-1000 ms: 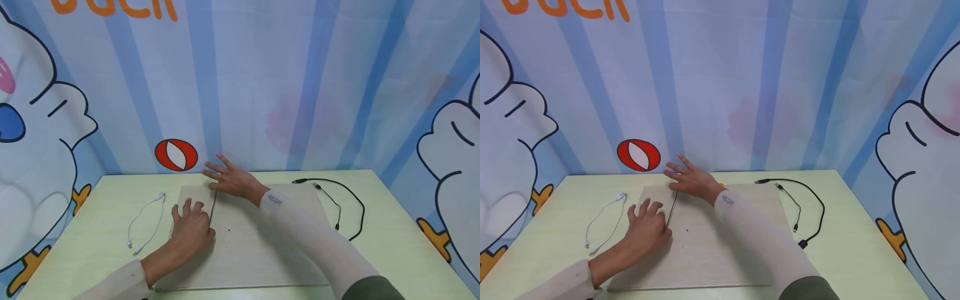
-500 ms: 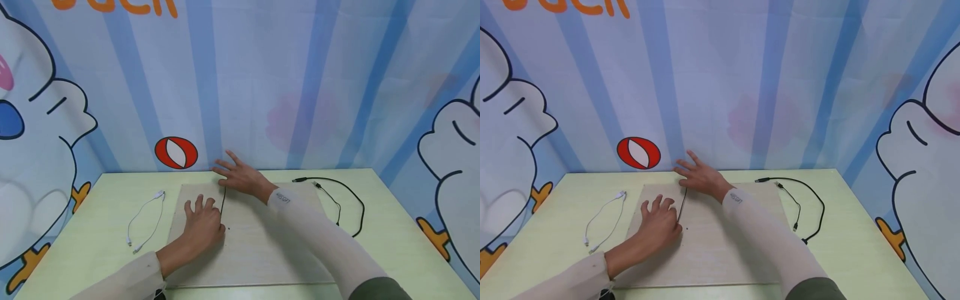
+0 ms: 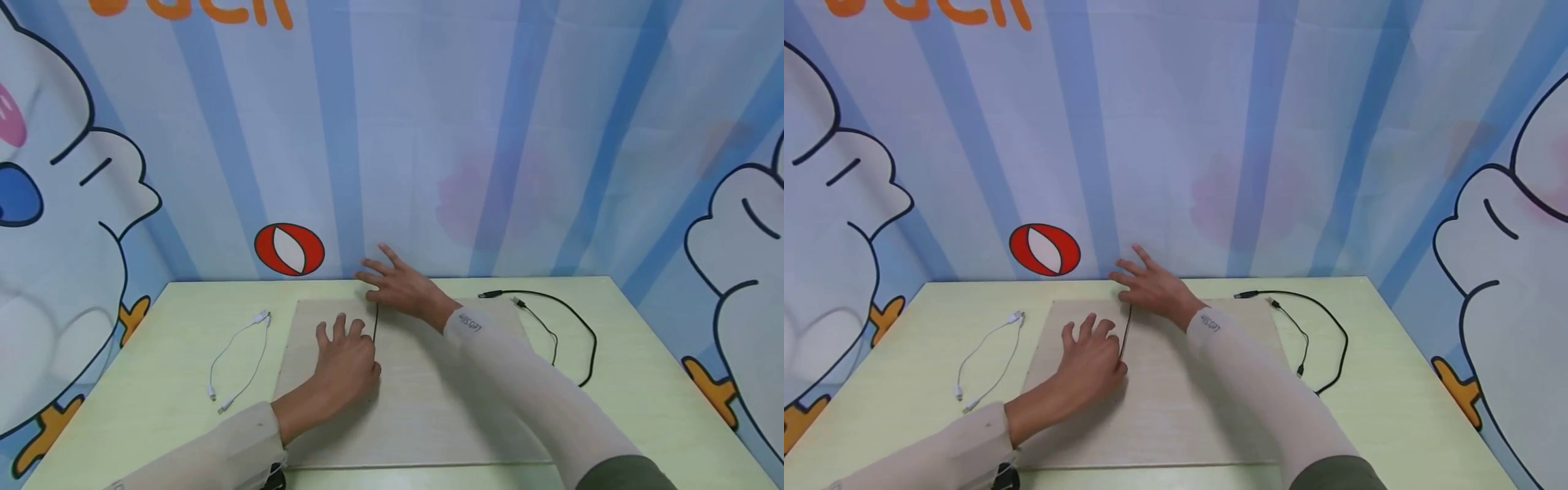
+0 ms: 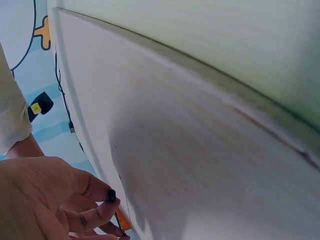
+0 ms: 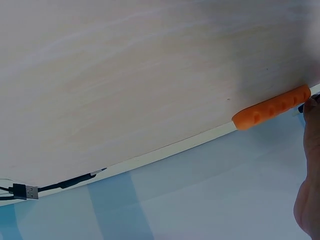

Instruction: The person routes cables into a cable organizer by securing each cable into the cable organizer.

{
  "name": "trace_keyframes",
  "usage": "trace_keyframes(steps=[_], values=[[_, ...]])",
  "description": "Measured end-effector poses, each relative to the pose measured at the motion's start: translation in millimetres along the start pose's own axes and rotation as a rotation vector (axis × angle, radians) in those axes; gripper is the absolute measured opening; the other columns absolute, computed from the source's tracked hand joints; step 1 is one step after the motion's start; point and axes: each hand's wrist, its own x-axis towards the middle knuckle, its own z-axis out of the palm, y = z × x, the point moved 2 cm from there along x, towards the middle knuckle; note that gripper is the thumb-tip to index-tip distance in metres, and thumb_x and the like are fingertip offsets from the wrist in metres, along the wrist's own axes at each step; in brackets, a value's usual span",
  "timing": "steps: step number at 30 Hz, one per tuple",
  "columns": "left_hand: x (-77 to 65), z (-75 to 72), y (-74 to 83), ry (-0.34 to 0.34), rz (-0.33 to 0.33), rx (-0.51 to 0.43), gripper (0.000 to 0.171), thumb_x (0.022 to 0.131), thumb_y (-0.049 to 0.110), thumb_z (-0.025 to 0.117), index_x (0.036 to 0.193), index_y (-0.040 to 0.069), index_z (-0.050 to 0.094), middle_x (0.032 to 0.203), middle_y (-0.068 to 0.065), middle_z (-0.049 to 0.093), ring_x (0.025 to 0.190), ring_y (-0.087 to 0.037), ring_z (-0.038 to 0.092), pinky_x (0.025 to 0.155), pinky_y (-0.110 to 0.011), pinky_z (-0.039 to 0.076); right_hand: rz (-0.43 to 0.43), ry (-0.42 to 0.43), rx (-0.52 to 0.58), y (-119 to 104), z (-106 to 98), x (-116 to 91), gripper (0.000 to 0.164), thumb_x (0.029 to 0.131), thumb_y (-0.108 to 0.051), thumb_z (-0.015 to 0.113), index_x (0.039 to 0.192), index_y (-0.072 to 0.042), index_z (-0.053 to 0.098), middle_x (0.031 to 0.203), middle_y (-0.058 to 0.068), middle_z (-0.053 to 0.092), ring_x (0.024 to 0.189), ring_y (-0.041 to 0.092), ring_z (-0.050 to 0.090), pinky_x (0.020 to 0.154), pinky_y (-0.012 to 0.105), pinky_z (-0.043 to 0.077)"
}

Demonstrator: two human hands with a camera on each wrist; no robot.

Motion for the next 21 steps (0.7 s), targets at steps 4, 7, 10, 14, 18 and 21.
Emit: trace_keyframes(steps=[4,7,10,14,18,21], values=[[1.4,-1.3,3.1,0.002,0.008,0.001,0.020,0.097,0.019,0.085,0.096,-0.001,0.083,0.148,-0.024,0.066,0.157,-0.055,0.044,0.124,-0.081,0.029,0.022,0.020,0.039,2,1,-3,0.034,0.106,-0.035,0.080,0.139,-0.043,0.074,0.180,-0.008,0.046,0.170,0.023,0.039,0.139,0.064,0.025],[2.5,-0.2,4.6,-0.003,0.017,-0.002,0.021,0.097,0.019,0.086,0.097,-0.001,0.083,0.149,-0.024,0.066,0.158,-0.055,0.043,0.125,-0.081,0.029,0.033,0.015,0.063,4,2,-4,0.029,0.108,-0.043,0.075,0.138,-0.042,0.075,0.180,-0.008,0.046,0.169,0.023,0.040,0.140,0.064,0.025],[3.8,1.1,6.6,-0.006,0.031,-0.007,0.020,0.096,0.019,0.087,0.096,-0.001,0.083,0.148,-0.024,0.066,0.158,-0.055,0.044,0.124,-0.082,0.029,0.036,0.004,0.080,6,3,-6,0.028,0.109,-0.042,0.075,0.137,-0.041,0.076,0.180,-0.007,0.045,0.169,0.024,0.040,0.140,0.064,0.024],[5.9,0.2,10.7,-0.014,0.049,-0.005,0.021,0.097,0.020,0.087,0.097,-0.002,0.083,0.145,-0.024,0.067,0.157,-0.055,0.044,0.124,-0.081,0.031,0.052,-0.006,0.104,7,4,-10,0.024,0.109,-0.037,0.075,0.133,-0.039,0.078,0.179,-0.006,0.047,0.168,0.025,0.042,0.140,0.064,0.025],[10.1,3.1,12.2,-0.019,0.064,0.006,0.023,0.097,0.022,0.086,0.100,-0.001,0.084,0.141,-0.024,0.067,0.155,-0.056,0.045,0.122,-0.082,0.033,0.065,0.008,0.104,7,4,-12,0.026,0.107,-0.032,0.079,0.132,-0.038,0.078,0.175,-0.005,0.052,0.165,0.025,0.046,0.139,0.063,0.027],[10.9,3.6,14.1,-0.030,0.068,0.016,0.024,0.098,0.023,0.086,0.102,0.000,0.085,0.142,-0.024,0.067,0.156,-0.056,0.045,0.123,-0.081,0.033,0.066,0.022,0.086,5,4,-13,0.030,0.105,-0.028,0.083,0.132,-0.039,0.078,0.173,-0.004,0.054,0.163,0.024,0.047,0.139,0.062,0.029]])
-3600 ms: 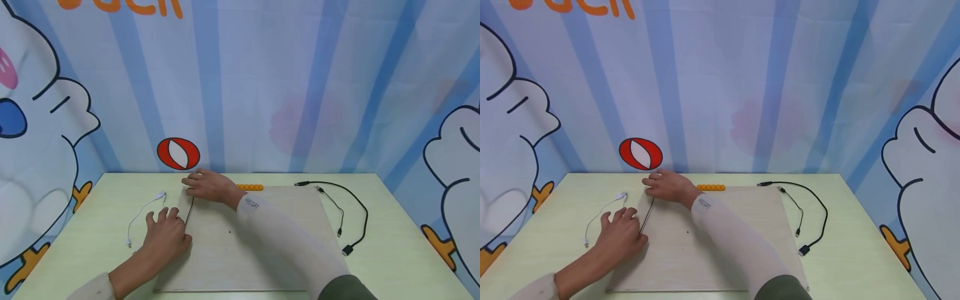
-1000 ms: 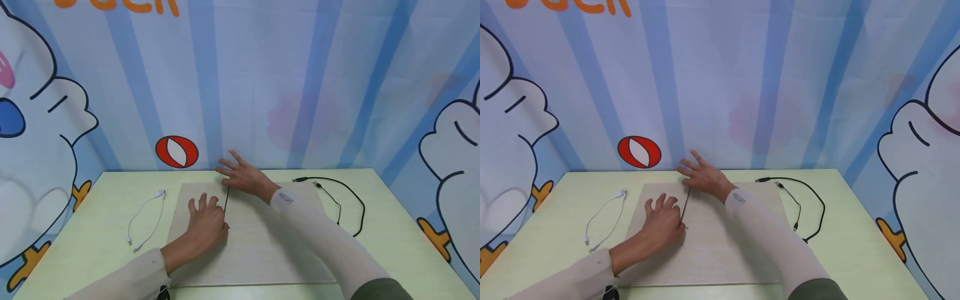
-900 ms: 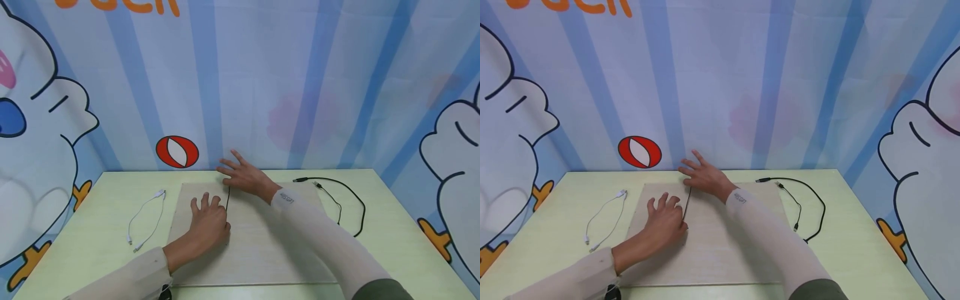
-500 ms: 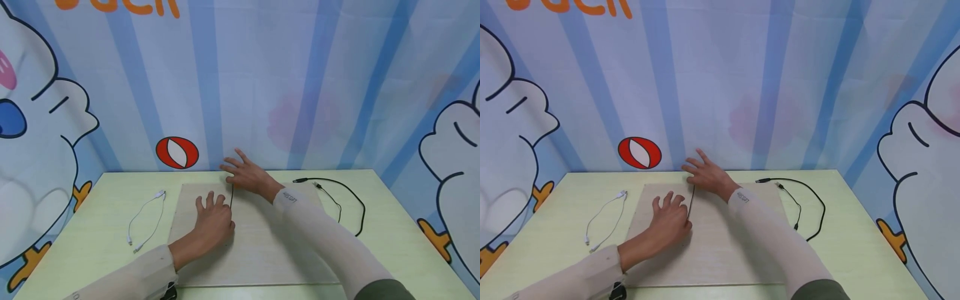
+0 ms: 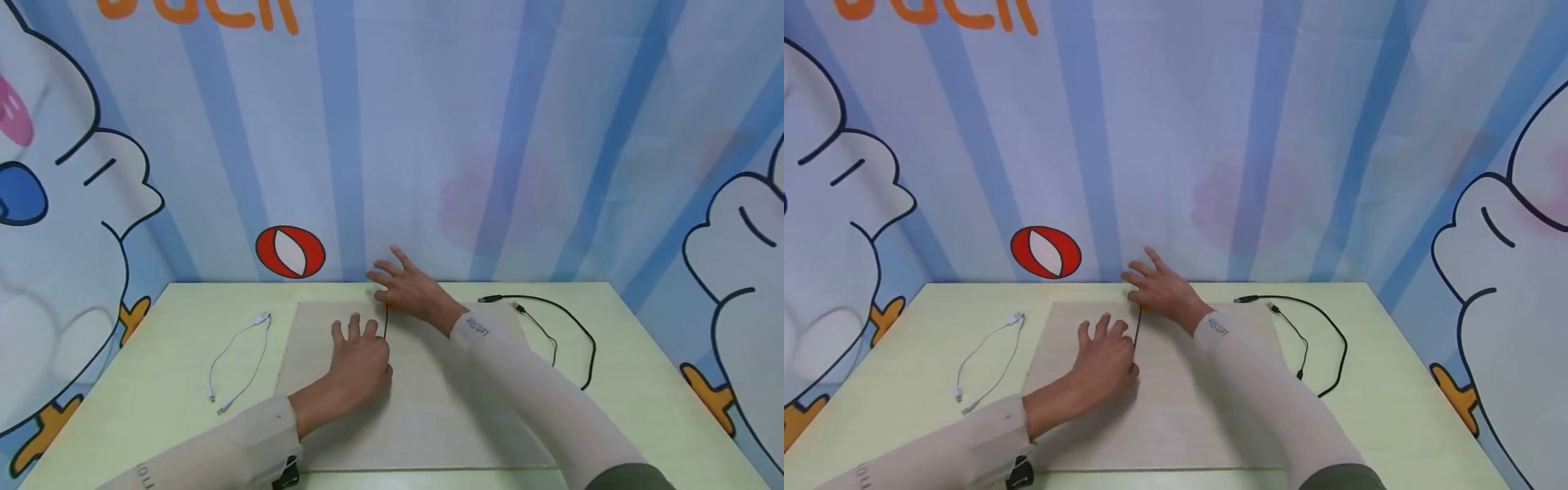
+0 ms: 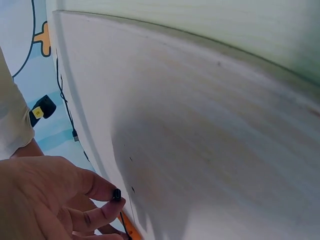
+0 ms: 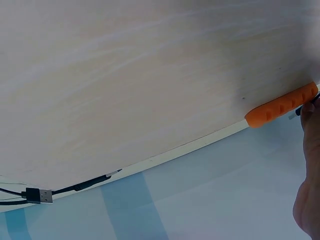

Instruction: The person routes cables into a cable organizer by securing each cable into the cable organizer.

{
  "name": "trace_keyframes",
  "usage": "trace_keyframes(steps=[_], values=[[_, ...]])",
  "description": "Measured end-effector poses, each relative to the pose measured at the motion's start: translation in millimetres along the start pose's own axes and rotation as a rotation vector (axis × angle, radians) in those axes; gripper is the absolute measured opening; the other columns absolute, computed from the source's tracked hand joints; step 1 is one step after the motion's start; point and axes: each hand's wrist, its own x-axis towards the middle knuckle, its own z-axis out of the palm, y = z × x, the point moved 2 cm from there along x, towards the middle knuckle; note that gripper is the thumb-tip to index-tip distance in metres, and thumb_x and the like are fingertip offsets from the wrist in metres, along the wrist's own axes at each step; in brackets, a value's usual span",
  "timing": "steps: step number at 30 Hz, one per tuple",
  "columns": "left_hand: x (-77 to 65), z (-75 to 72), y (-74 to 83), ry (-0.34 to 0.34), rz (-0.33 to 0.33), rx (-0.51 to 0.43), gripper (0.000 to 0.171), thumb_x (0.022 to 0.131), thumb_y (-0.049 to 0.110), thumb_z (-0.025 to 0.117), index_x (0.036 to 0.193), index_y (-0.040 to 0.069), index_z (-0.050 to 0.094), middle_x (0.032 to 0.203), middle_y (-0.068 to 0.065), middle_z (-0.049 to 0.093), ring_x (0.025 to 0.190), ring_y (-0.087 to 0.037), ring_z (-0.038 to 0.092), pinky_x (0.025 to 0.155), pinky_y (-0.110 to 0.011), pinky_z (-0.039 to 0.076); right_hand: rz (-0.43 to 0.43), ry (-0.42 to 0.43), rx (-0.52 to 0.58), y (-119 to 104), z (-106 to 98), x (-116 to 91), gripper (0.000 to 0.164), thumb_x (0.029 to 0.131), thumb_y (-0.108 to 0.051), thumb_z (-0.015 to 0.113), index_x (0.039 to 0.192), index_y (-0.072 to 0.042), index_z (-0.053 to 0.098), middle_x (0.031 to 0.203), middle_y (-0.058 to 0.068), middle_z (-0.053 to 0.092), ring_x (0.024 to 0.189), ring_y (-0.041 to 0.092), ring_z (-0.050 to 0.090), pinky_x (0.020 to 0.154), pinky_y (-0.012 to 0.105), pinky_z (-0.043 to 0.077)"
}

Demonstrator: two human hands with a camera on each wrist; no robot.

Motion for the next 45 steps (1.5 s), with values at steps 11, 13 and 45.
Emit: trace_keyframes(steps=[11,13,45], values=[[-3.2,3.1,3.3,0.038,0.007,0.055,0.018,0.096,0.021,0.086,0.093,0.003,0.083,0.140,-0.023,0.069,0.154,-0.056,0.048,0.121,-0.079,0.035,0.022,-0.054,-0.005,-5,2,4,0.029,0.105,-0.021,0.082,0.127,-0.039,0.080,0.171,-0.005,0.055,0.163,0.023,0.047,0.140,0.059,0.028],[-2.4,5.1,2.1,0.029,0.003,0.054,0.019,0.097,0.022,0.086,0.095,0.003,0.083,0.140,-0.023,0.069,0.154,-0.055,0.048,0.121,-0.078,0.035,0.020,-0.050,-0.005,-6,2,6,0.029,0.105,-0.021,0.082,0.127,-0.039,0.081,0.170,-0.005,0.056,0.162,0.022,0.048,0.140,0.059,0.028],[10.0,10.3,1.0,-0.012,-0.011,-0.014,0.021,0.098,0.024,0.083,0.087,0.007,0.081,0.129,-0.022,0.068,0.140,-0.055,0.052,0.112,-0.075,0.036,0.098,-0.092,0.218,-1,6,17,0.024,0.112,-0.041,0.069,0.123,-0.029,0.087,0.163,-0.002,0.065,0.154,0.025,0.057,0.134,0.048,0.039]])
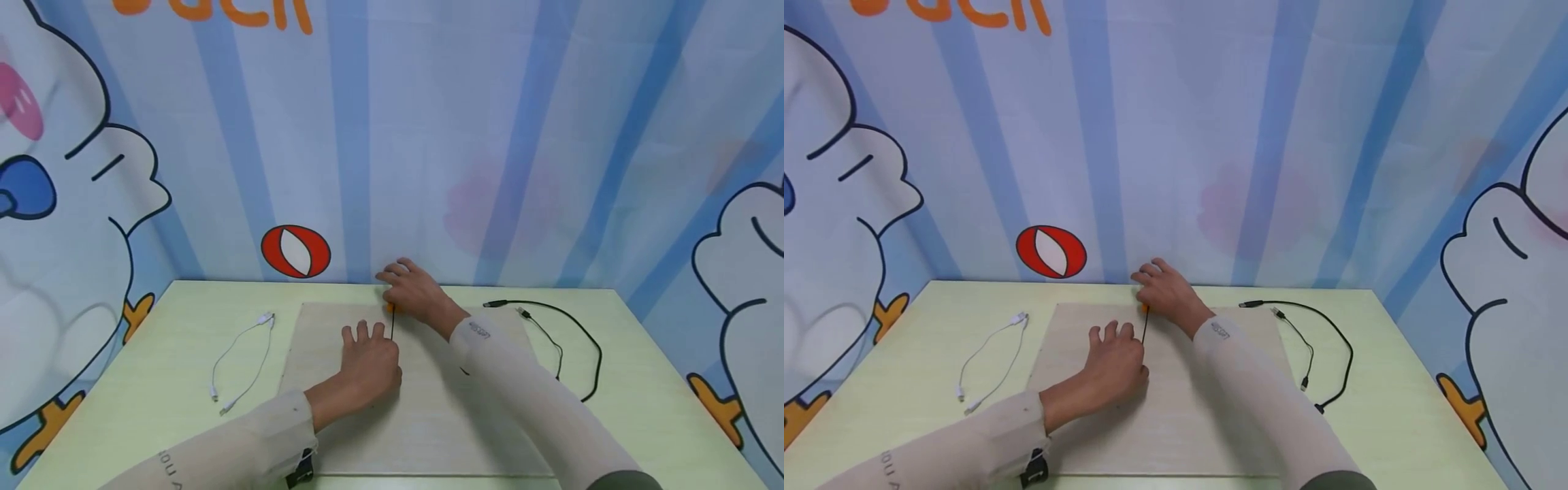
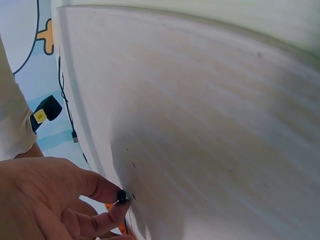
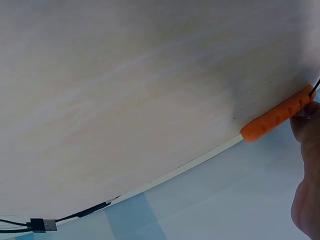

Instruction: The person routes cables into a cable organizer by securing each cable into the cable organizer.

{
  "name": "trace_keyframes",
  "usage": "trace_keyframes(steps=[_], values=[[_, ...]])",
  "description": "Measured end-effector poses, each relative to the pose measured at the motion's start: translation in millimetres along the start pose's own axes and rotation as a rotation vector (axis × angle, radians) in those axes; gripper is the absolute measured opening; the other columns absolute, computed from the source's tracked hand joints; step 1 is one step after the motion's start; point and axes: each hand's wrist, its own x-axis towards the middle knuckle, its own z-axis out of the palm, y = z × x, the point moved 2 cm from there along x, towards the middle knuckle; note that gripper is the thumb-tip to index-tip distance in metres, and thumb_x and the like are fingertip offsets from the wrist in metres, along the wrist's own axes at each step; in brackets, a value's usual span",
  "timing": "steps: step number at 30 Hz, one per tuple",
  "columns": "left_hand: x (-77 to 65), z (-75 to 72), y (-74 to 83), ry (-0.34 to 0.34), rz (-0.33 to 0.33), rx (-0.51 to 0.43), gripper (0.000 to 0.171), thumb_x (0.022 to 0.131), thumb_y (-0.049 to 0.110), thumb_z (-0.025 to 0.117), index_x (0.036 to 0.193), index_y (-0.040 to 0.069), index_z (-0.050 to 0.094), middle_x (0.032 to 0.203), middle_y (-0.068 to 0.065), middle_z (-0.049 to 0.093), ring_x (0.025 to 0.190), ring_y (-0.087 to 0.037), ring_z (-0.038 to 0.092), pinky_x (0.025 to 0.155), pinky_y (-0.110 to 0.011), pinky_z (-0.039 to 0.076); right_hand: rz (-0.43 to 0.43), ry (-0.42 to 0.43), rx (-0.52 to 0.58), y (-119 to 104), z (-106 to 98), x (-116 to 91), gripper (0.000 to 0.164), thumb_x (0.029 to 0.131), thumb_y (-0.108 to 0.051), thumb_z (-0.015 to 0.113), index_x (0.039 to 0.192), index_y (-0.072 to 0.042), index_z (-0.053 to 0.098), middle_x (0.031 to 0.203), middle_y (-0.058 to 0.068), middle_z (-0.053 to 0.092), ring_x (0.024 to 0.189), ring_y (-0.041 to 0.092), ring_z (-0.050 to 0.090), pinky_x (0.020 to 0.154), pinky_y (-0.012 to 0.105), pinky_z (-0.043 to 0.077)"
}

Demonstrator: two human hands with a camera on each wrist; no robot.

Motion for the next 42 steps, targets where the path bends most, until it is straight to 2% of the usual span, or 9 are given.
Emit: trace_keyframes(steps=[3,7,10,13,21,26,33,42], values=[[-4.1,-7.2,3.0,-0.012,-0.015,-0.005,0.021,0.100,0.023,0.082,0.092,0.003,0.081,0.127,-0.021,0.067,0.133,-0.049,0.055,0.112,-0.071,0.037,0.012,0.002,0.019,0,1,-1,0.024,0.112,-0.041,0.069,0.124,-0.028,0.086,0.163,-0.001,0.065,0.152,0.025,0.058,0.133,0.047,0.040],[-6.0,-6.4,1.6,-0.007,-0.035,-0.027,0.024,0.101,0.023,0.078,0.098,-0.001,0.076,0.122,-0.019,0.062,0.123,-0.044,0.054,0.108,-0.067,0.038,0.028,0.018,0.037,1,-1,-2,0.015,0.110,-0.028,0.075,0.121,-0.027,0.085,0.162,0.000,0.065,0.151,0.026,0.059,0.131,0.046,0.042],[-8.6,-5.7,-0.2,0.004,-0.038,-0.047,0.025,0.102,0.023,0.076,0.104,-0.002,0.074,0.123,-0.020,0.061,0.127,-0.046,0.053,0.109,-0.068,0.038,0.022,0.052,0.067,-1,-3,-1,0.015,0.108,-0.018,0.077,0.118,-0.026,0.085,0.160,0.002,0.067,0.149,0.027,0.061,0.130,0.047,0.044],[-11.8,-6.0,-2.7,0.014,-0.038,-0.057,0.027,0.103,0.022,0.076,0.111,-0.004,0.073,0.125,-0.022,0.061,0.133,-0.048,0.051,0.110,-0.069,0.038,0.011,0.078,0.092,-4,-5,0,0.013,0.109,-0.021,0.076,0.119,-0.025,0.084,0.159,0.002,0.068,0.148,0.027,0.063,0.129,0.047,0.045],[-18.4,-6.2,-12.1,0.027,-0.059,-0.072,0.031,0.105,0.022,0.073,0.123,-0.003,0.067,0.126,-0.024,0.062,0.135,-0.051,0.051,0.112,-0.072,0.038,-0.009,0.132,0.072,-17,-8,4,0.032,0.108,-0.012,0.077,0.137,-0.026,0.076,0.159,0.002,0.068,0.147,0.025,0.063,0.128,0.044,0.046],[-22.0,-7.2,-16.9,0.052,-0.095,-0.076,0.034,0.105,0.024,0.074,0.127,-0.001,0.066,0.131,-0.025,0.063,0.139,-0.052,0.052,0.115,-0.074,0.039,-0.020,0.161,0.101,-27,-13,8,0.036,0.109,-0.002,0.070,0.137,-0.025,0.075,0.156,0.002,0.069,0.145,0.025,0.064,0.127,0.043,0.046],[-32.1,-5.7,-24.6,0.098,-0.134,-0.084,0.032,0.104,0.020,0.074,0.126,0.000,0.065,0.137,-0.026,0.062,0.140,-0.053,0.053,0.112,-0.074,0.041,-0.038,0.179,0.090,-40,-18,14,0.028,0.112,-0.015,0.071,0.136,-0.028,0.077,0.154,-0.001,0.070,0.143,0.022,0.064,0.125,0.040,0.047],[-45.5,-7.0,-37.6,0.111,-0.172,-0.087,0.031,0.105,0.019,0.072,0.124,-0.004,0.063,0.137,-0.029,0.060,0.142,-0.056,0.051,0.111,-0.076,0.040,-0.070,0.070,0.084,-59,-31,23,0.032,0.113,-0.021,0.071,0.142,-0.033,0.075,0.161,-0.003,0.066,0.151,0.020,0.060,0.132,0.041,0.042]])
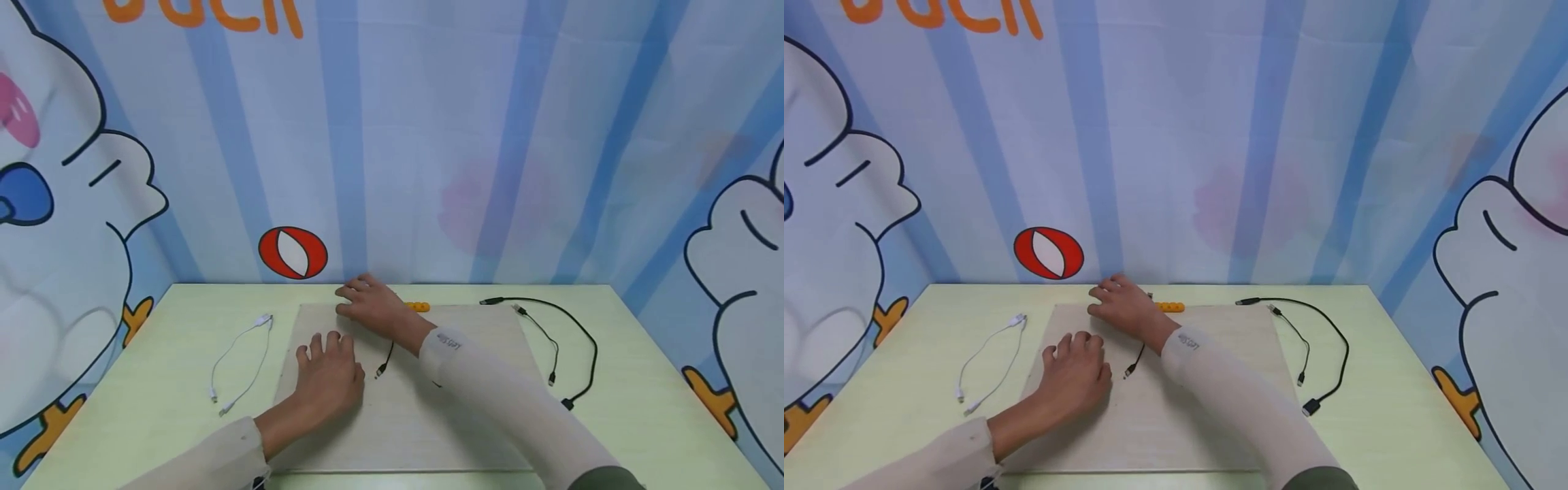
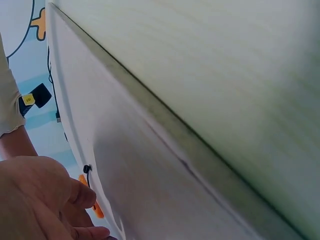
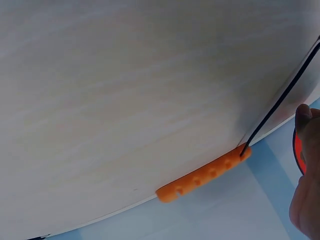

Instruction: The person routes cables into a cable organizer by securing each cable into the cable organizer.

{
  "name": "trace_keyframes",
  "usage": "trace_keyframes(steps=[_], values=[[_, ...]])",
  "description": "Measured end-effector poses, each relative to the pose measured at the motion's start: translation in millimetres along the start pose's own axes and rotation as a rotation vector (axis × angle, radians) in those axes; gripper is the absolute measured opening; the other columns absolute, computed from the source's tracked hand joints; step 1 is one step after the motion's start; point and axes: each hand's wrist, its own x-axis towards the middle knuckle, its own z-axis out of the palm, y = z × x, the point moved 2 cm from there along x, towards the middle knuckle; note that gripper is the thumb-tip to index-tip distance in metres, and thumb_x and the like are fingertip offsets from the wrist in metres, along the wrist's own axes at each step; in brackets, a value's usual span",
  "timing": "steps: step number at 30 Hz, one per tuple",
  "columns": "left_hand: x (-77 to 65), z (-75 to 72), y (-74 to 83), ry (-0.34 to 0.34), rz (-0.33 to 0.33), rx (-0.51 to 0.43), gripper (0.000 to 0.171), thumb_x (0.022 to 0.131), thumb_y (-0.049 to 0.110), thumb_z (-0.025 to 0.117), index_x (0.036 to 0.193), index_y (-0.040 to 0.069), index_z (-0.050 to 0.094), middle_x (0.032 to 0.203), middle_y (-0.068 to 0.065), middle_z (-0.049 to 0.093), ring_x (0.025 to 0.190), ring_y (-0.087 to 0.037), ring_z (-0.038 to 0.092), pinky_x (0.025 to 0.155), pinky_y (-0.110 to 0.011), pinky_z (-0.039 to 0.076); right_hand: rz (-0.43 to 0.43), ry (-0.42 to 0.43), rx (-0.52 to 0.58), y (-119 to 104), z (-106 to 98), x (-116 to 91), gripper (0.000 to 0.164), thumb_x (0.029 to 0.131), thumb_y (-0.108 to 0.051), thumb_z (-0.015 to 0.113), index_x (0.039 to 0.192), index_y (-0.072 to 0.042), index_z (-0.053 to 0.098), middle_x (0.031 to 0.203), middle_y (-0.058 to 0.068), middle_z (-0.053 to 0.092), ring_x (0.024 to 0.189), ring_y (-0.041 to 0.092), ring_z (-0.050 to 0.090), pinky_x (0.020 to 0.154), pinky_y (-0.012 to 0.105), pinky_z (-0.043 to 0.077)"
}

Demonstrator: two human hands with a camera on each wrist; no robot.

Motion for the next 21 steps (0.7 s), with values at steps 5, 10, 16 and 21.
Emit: trace_keyframes(steps=[5,10,16,21], values=[[-6.3,-3.9,-7.5,-0.003,-0.022,0.009,0.031,0.106,0.019,0.072,0.125,-0.005,0.063,0.136,-0.030,0.060,0.142,-0.057,0.050,0.111,-0.077,0.039,-0.017,0.003,-0.003,-9,-1,5,0.031,0.115,-0.022,0.068,0.143,-0.033,0.073,0.162,-0.005,0.066,0.153,0.019,0.059,0.134,0.040,0.040],[-10.6,-9.7,-16.6,-0.034,-0.068,0.036,0.033,0.107,0.019,0.071,0.128,-0.005,0.063,0.133,-0.028,0.060,0.141,-0.056,0.050,0.112,-0.077,0.039,-0.033,0.023,0.010,-17,-3,10,0.032,0.114,-0.018,0.069,0.143,-0.032,0.073,0.162,-0.005,0.066,0.152,0.018,0.059,0.134,0.040,0.040],[-12.7,-15.7,-29.5,-0.039,-0.105,0.054,0.032,0.107,0.018,0.068,0.127,-0.006,0.061,0.129,-0.027,0.058,0.141,-0.057,0.048,0.112,-0.077,0.037,-0.025,0.003,-0.014,-24,-2,16,0.040,0.112,-0.013,0.071,0.147,-0.034,0.071,0.164,-0.004,0.064,0.153,0.019,0.059,0.134,0.041,0.040],[-18.8,-16.0,-39.7,-0.032,-0.121,0.036,0.023,0.106,0.014,0.065,0.118,-0.005,0.059,0.124,-0.028,0.056,0.140,-0.058,0.047,0.108,-0.077,0.036,-0.032,-0.010,-0.008,-30,-3,23,0.042,0.113,-0.013,0.068,0.149,-0.034,0.069,0.167,-0.004,0.062,0.154,0.019,0.057,0.134,0.041,0.039]])
